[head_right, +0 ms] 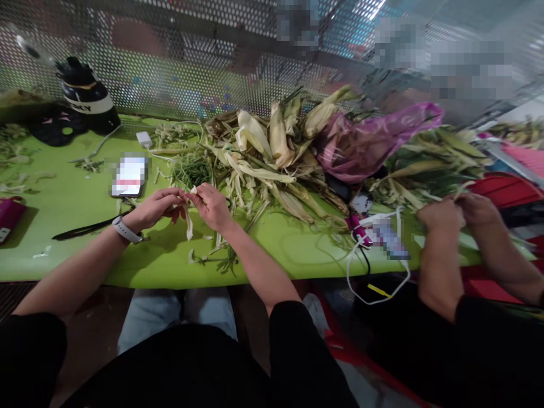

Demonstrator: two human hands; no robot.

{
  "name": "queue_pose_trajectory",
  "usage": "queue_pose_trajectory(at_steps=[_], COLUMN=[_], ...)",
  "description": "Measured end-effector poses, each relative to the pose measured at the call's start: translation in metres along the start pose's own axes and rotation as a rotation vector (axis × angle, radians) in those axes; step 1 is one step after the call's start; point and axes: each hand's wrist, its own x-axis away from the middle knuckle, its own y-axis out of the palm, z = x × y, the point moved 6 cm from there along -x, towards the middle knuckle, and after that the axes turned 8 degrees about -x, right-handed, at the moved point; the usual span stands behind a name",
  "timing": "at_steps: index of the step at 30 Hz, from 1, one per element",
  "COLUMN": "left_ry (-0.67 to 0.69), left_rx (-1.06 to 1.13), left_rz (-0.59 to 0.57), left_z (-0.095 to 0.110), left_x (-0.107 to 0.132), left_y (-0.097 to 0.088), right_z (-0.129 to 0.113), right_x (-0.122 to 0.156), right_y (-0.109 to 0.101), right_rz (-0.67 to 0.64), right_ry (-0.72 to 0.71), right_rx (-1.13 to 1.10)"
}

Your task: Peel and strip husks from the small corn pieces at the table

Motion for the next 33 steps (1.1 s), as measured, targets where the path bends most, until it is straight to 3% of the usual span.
queue_pose_trajectory(at_steps=[7,18,23,28,31,33], left_ry=[0.051,0.021,0.203,0.268,0.287,0.326], left_rx=[0.007,0.074,-0.062,-0.096,-0.114,-0.204], left_rz=[0.046,-0.043,-0.017,-0.005,0.015,0.096], left_z=[0.0,-0.005,0.011,0.014,0.012,0.013], left_x=[-0.001,-0.003,0.0,0.001,0.0,0.001], left_y=[-0.004,-0.004,-0.001,0.0,-0.001,-0.003], right_z=[-0.001,0.004,0.013,0.013,0.005,-0.003], right_x=[0.001,0.001,0.004,0.002,-0.001,-0.003], right_y=[0.0,-0.004,-0.011,-0.016,-0.017,-0.018], right_rz=[0.036,0.089,0.135,0.166,0.13,0.105], right_ry=[0.052,0.276,0.41,0.367,0.27,0.175], right_rx=[-0.024,-0.196,-0.298,-0.294,-0.24,-0.211])
